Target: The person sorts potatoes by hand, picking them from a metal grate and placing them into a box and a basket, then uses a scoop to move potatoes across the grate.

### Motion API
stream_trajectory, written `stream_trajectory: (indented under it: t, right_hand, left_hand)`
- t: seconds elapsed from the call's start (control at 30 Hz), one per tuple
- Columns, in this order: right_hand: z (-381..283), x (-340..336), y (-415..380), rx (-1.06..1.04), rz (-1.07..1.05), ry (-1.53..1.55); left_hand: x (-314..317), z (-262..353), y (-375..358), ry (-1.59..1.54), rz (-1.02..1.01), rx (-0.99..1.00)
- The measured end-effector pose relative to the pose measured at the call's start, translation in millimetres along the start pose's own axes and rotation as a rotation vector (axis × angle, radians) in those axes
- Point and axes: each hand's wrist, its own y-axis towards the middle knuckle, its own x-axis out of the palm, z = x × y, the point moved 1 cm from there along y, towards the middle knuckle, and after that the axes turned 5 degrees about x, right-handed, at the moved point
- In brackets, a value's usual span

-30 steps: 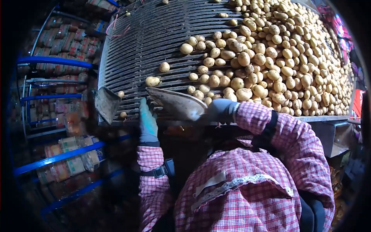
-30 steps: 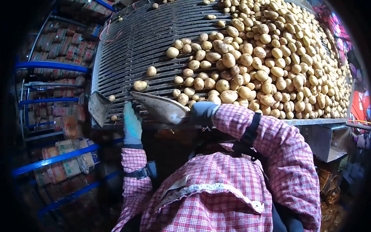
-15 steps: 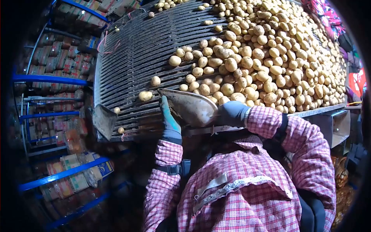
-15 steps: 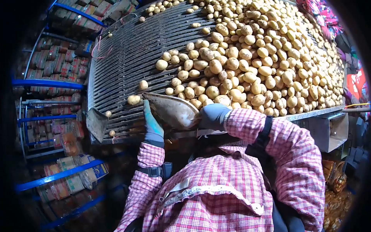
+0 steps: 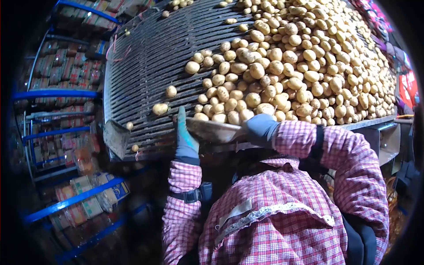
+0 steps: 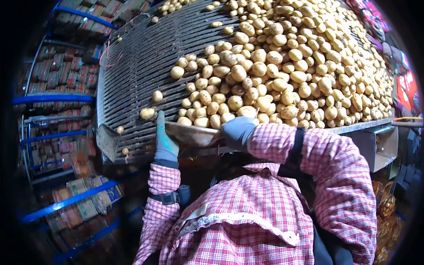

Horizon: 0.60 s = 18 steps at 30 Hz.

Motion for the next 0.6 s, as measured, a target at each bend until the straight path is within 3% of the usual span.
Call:
stream_trajectory:
  t: [0.03,0.1,0.2,0.3,0.37,0.4,0.47,0.57,0.6]
  right_hand:
    - [-7.6,-10.3,-7.4,0.026,-0.013,-0.007]
    - [-4.2,-2.4,-7.4,0.021,0.012,0.073]
    - [8.4,-4.3,-8.6,0.112,-0.164,0.374]
    - [43.0,48.2,15.1,-0.409,-0.166,0.448]
    - [39.1,48.1,13.4,-0.469,-0.121,0.395]
    - [40.9,47.2,9.6,-0.552,-0.021,0.178]
    - [26.9,9.3,-15.0,0.015,-0.222,0.465]
    - [34.9,16.7,-19.5,0.083,-0.223,0.494]
    - [38.1,12.6,-23.9,-0.109,-0.152,0.405]
  left_hand:
    - [7.3,5.4,-5.4,-0.065,-0.053,-0.070]
    - [16.4,13.6,-10.9,0.005,0.043,-0.130]
    - [11.7,15.5,-6.1,0.056,0.118,-0.060]
    - [17.8,13.3,-8.4,0.085,0.199,0.042]
    - [18.9,12.2,-6.4,0.064,0.228,0.043]
    - [20.0,10.9,-7.9,0.071,0.227,0.049]
    - [34.8,7.0,-14.6,0.078,0.227,0.102]
    - [23.5,0.3,-12.5,0.073,0.170,0.041]
    - [11.2,-2.9,-5.4,0.100,0.123,0.076]
